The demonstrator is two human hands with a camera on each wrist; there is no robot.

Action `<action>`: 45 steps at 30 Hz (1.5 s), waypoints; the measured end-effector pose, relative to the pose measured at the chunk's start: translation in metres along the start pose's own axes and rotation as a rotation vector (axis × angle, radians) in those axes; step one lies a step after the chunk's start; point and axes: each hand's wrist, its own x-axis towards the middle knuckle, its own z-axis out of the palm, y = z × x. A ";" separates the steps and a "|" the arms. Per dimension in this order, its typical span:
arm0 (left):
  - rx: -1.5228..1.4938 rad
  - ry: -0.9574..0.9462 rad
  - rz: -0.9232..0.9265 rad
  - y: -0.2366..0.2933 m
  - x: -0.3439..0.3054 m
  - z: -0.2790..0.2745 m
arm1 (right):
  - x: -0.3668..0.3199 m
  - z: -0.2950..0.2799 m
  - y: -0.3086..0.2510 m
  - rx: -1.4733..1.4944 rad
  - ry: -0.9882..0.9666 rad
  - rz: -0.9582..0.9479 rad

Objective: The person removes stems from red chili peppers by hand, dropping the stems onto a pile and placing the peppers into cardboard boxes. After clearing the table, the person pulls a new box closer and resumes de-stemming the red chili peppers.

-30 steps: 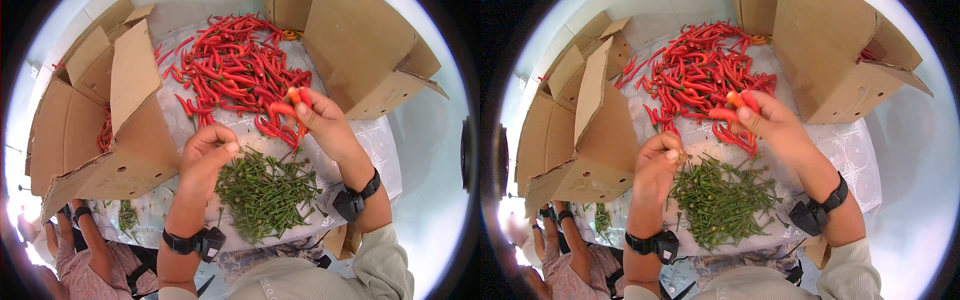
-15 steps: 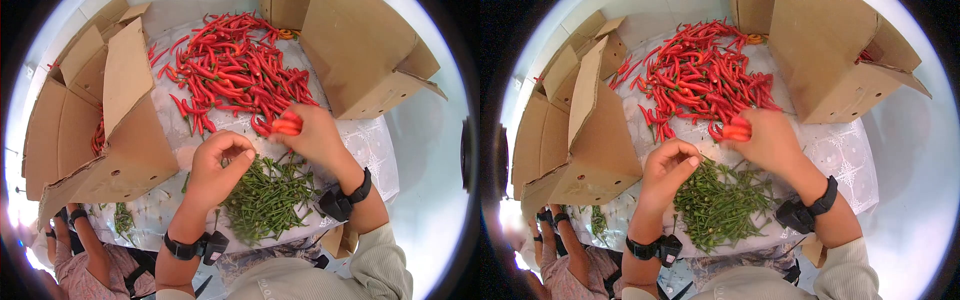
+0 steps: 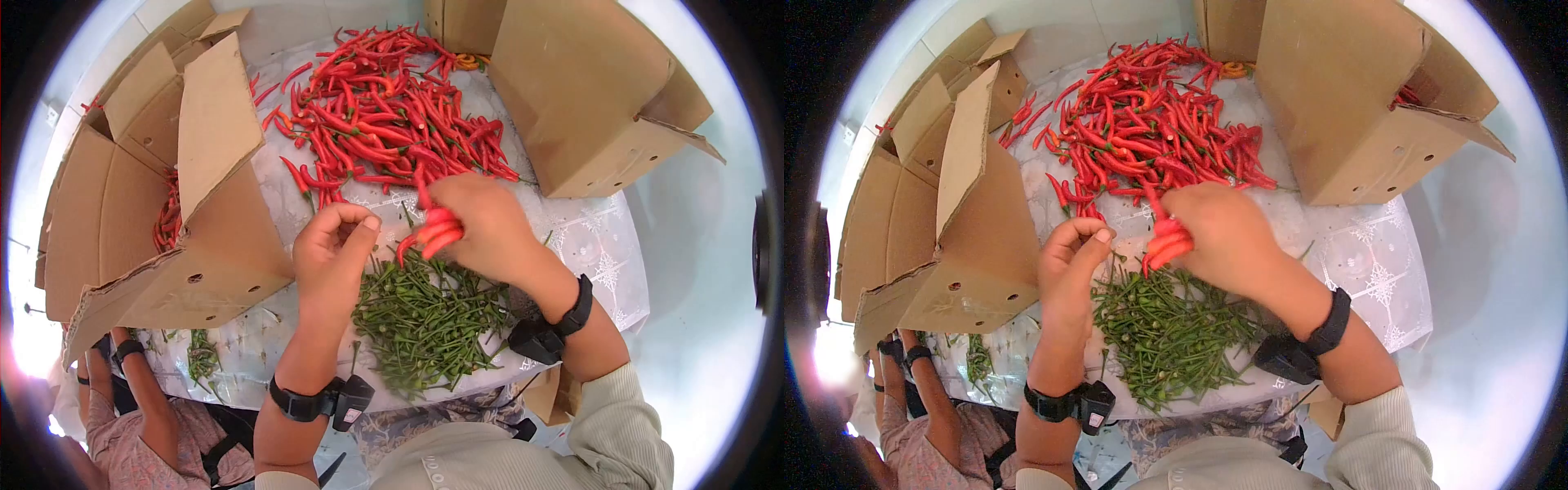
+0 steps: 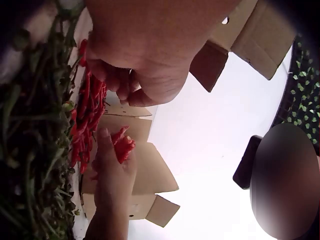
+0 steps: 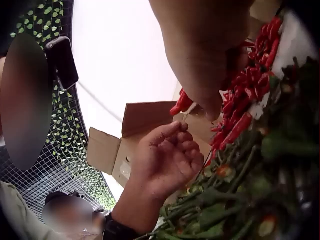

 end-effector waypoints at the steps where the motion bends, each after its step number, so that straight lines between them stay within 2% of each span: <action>1: -0.013 0.002 0.013 0.000 0.000 0.001 | -0.001 0.005 0.001 -0.030 -0.059 -0.001; 3: -0.038 0.002 0.038 0.001 0.000 0.004 | -0.003 0.014 0.000 -0.090 -0.176 0.001; 4: -0.045 0.002 0.040 0.002 0.000 0.005 | -0.003 0.015 0.002 -0.052 -0.157 -0.017; 7: -0.057 0.009 0.048 0.002 -0.001 0.005 | -0.002 0.005 0.001 0.171 -0.062 0.078; 10: -0.047 0.013 0.050 0.002 -0.001 0.003 | -0.002 -0.012 0.006 0.251 0.215 0.291; 13: -0.054 0.015 0.057 0.002 -0.001 0.004 | -0.003 -0.027 0.020 0.219 0.300 0.413; 17: -0.042 0.017 0.049 0.001 0.000 0.004 | -0.003 -0.034 0.010 -0.095 -0.046 0.558; 20: -0.042 0.018 0.033 0.002 0.000 0.003 | -0.007 -0.021 0.015 -0.240 -0.147 0.528; 23: -0.044 0.002 0.031 -0.001 0.000 0.002 | -0.009 -0.017 0.018 -0.270 -0.138 0.512; 26: -0.018 -0.024 0.023 -0.003 -0.001 0.004 | -0.010 -0.023 0.024 -0.082 -0.148 0.508; 29: 0.021 -0.082 0.026 -0.005 -0.001 0.005 | -0.011 -0.025 0.026 0.248 -0.140 0.566; 32: 0.175 -0.175 0.130 -0.006 -0.001 0.004 | -0.002 -0.034 0.007 0.706 -0.338 0.844; 36: 0.425 -0.247 0.221 0.003 -0.005 0.007 | -0.008 -0.011 -0.013 1.051 -0.277 0.726; 39: 0.311 -0.134 0.245 0.001 -0.005 0.009 | -0.008 -0.005 -0.023 0.959 -0.194 0.716; 42: 0.225 -0.191 0.265 -0.005 -0.003 0.005 | -0.009 -0.004 -0.026 1.026 -0.201 0.740; 45: -0.024 -0.271 0.081 -0.002 -0.005 0.008 | -0.013 0.000 -0.024 1.005 -0.181 0.753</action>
